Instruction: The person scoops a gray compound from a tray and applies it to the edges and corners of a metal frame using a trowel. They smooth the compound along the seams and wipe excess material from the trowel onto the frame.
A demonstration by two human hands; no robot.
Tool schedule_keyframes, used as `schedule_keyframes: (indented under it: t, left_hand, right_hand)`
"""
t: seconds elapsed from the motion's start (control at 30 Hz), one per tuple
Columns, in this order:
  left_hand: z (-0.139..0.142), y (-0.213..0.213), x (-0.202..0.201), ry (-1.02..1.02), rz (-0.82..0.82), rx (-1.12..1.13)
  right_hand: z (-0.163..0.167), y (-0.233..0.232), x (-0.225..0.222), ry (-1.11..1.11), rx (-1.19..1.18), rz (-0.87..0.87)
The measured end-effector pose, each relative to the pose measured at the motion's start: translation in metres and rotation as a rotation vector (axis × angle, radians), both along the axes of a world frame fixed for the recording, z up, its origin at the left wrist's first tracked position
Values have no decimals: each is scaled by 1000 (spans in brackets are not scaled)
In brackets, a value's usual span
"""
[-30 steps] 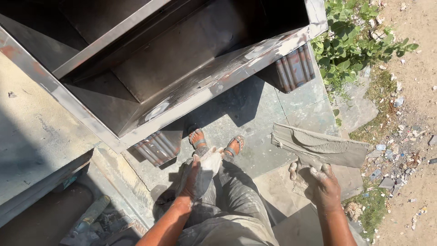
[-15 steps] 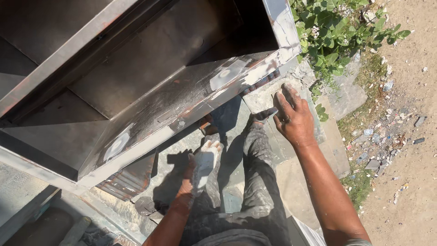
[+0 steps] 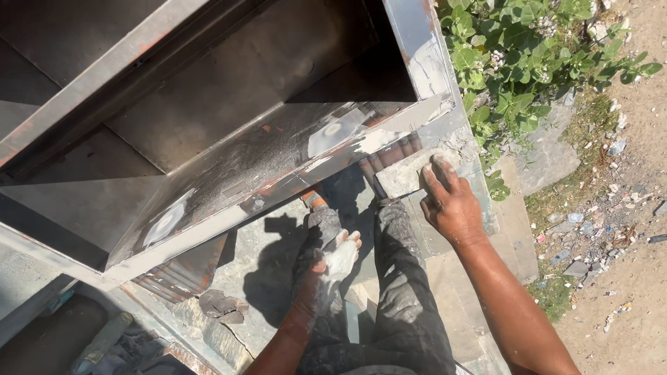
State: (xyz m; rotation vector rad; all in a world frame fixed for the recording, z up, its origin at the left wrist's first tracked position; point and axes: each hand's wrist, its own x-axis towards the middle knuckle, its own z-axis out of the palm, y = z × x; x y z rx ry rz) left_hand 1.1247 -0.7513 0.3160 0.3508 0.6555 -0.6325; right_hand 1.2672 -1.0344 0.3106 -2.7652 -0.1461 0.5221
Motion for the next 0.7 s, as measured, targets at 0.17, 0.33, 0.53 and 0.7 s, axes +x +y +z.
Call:
schedule_keyframes:
  t: [0.17,0.33,0.53,0.7]
  left_hand:
    - [-2,9,-8,-30,-63,129]
    - [-7,26,-22,6,-35,119]
    - [-10,40,-36,75,6,80]
    - [-13,55,-46,-3,11,81]
  right_hand:
    - [-11,26,4,-121,92,64]
    - [-5,47,-7,-82,66,98]
    - [-15,72,-24,-173,155,112]
    - [-20,92,-38,14,23,152]
